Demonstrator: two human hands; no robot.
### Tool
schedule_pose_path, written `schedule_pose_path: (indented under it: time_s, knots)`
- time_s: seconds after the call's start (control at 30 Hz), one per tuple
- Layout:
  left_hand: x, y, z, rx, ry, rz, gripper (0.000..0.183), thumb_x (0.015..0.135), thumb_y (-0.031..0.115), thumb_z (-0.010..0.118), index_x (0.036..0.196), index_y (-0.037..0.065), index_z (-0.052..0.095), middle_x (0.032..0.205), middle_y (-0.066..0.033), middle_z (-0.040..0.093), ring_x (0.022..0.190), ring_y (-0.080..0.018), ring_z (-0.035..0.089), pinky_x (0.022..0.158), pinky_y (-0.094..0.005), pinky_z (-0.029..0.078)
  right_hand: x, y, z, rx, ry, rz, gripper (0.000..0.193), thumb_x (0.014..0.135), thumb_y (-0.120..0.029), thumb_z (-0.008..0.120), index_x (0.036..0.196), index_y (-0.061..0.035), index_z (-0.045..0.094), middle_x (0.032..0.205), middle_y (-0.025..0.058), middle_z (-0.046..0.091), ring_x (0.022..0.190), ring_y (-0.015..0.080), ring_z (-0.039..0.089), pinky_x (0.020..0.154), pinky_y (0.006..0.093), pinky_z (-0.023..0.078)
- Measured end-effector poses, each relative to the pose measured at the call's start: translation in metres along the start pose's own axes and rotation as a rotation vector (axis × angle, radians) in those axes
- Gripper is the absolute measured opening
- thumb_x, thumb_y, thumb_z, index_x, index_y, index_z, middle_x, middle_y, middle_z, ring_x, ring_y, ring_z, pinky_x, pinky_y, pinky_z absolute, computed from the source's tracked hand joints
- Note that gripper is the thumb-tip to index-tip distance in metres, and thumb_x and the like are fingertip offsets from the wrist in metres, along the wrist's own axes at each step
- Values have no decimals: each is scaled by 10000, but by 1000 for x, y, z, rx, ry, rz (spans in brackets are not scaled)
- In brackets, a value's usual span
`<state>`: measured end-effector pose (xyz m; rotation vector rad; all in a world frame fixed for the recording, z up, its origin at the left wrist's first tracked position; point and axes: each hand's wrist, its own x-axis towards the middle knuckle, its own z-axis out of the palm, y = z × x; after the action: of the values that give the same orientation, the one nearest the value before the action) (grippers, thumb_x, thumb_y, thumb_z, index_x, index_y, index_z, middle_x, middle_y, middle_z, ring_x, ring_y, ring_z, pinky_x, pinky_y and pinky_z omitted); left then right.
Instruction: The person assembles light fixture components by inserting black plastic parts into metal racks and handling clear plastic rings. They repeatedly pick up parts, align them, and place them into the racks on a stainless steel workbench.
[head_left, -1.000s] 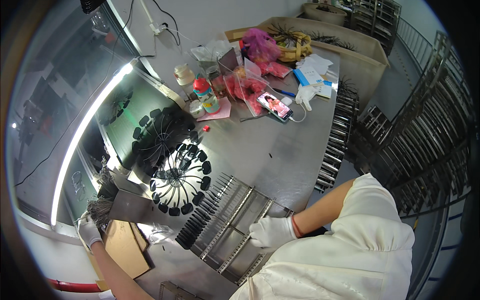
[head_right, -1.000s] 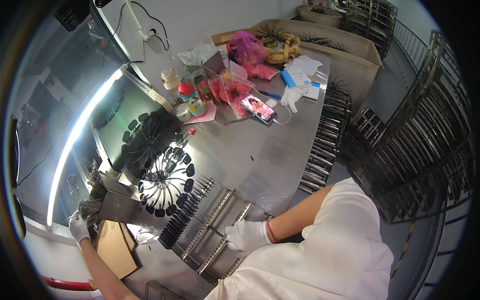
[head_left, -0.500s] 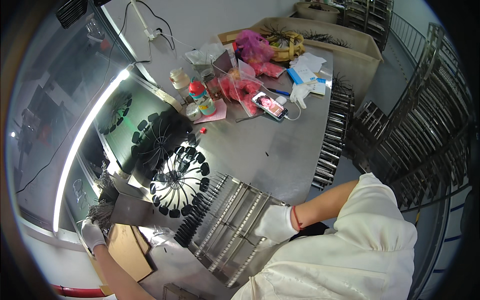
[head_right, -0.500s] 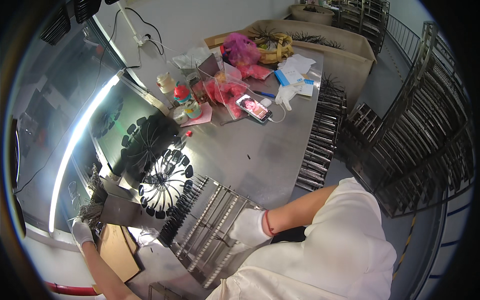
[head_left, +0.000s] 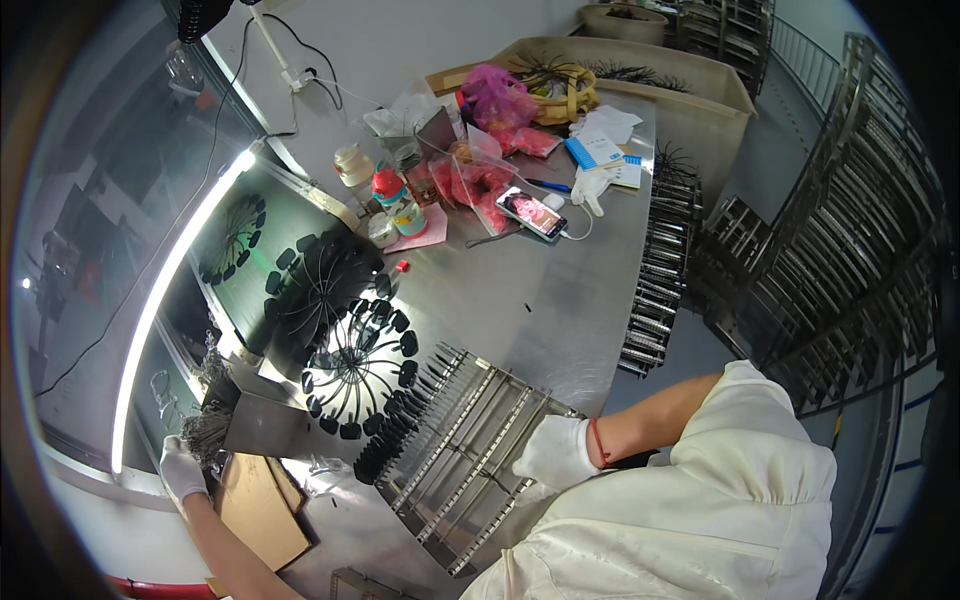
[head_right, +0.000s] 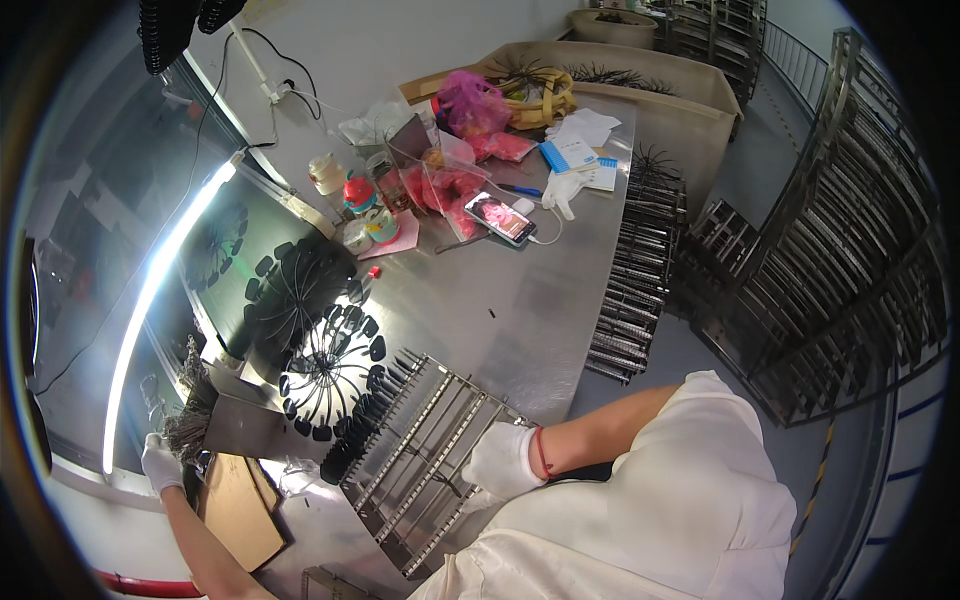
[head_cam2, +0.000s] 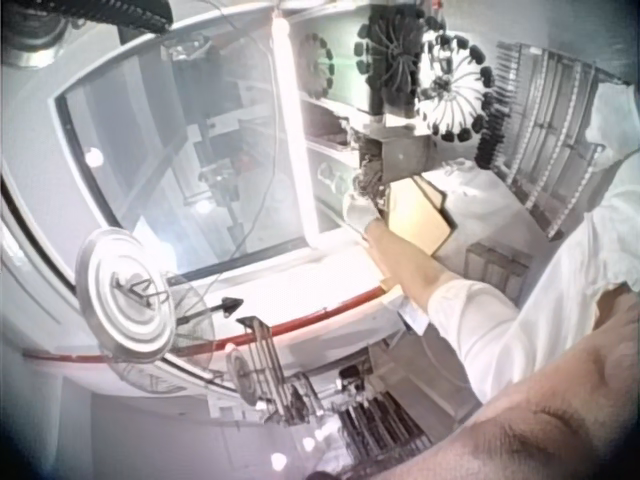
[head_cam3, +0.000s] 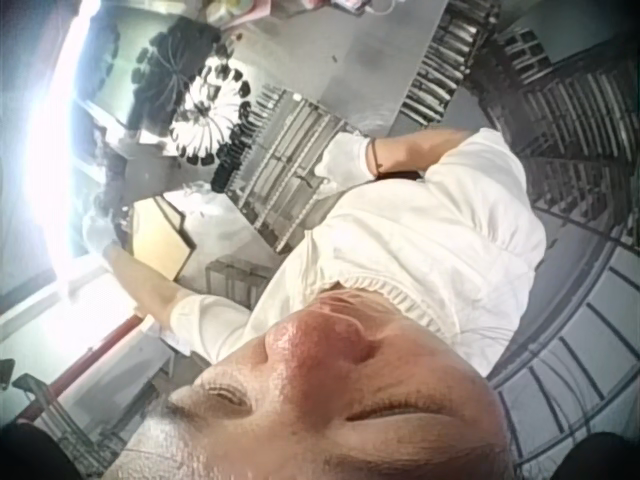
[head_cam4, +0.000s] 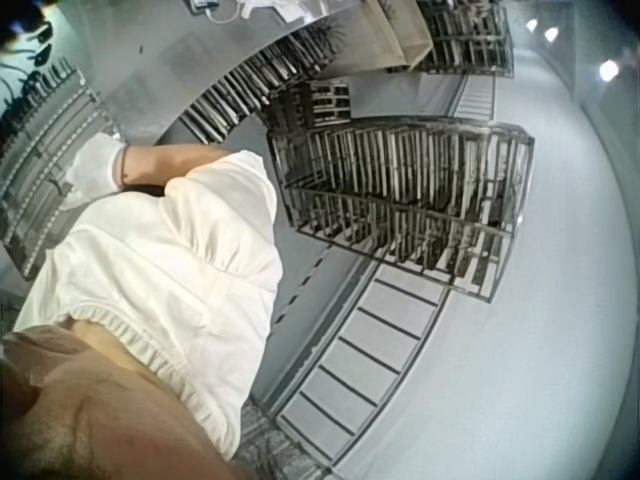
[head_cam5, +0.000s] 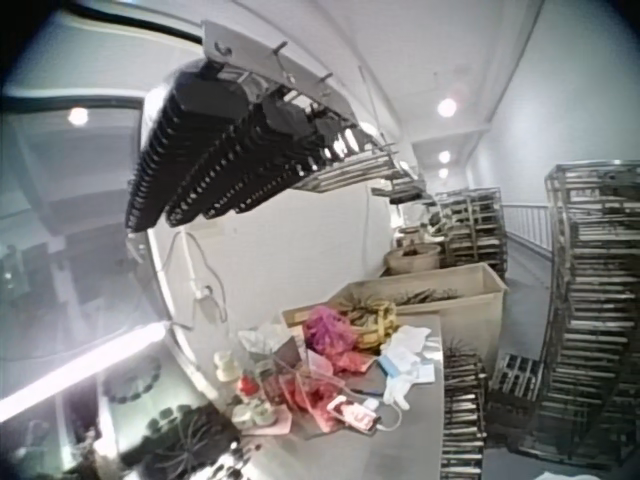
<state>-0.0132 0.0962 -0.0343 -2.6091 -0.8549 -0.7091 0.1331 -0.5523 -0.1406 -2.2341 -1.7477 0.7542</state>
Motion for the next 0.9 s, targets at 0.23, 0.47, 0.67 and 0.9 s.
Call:
schedule_pose_path:
  time_s: [0.23,0.47,0.67,0.9]
  knots:
    - [-39,-18,-36,-268,478,-465,251,1056,266,579,1074,22,636,944,-99,763,713,-177,672,642,-297,529,-6,4,9,10,1,-54,632,979,-634,505,924,-43,721,785,219,715,783,418,716,742,513,561]
    - [-156,149,-208,-794,1159,-487,357,1059,249,559,950,-90,579,790,-175,691,614,-165,586,595,-282,517,-17,1,14,-41,-87,76,574,971,-605,548,964,-57,716,821,184,735,812,379,730,753,496,554]
    - [-285,208,-121,-1019,356,-851,161,1066,138,535,1025,9,622,838,-89,686,591,-135,632,524,-268,516,-21,-7,17,-55,-111,70,541,972,-579,565,903,-65,717,812,179,731,782,375,720,726,489,548]
    - [-305,210,-94,-1245,403,-865,228,1089,211,525,1048,8,618,903,-130,728,688,-145,684,600,-263,534,-37,-16,4,-133,-32,-23,494,993,-554,546,893,-106,728,744,141,699,722,352,703,678,481,553]
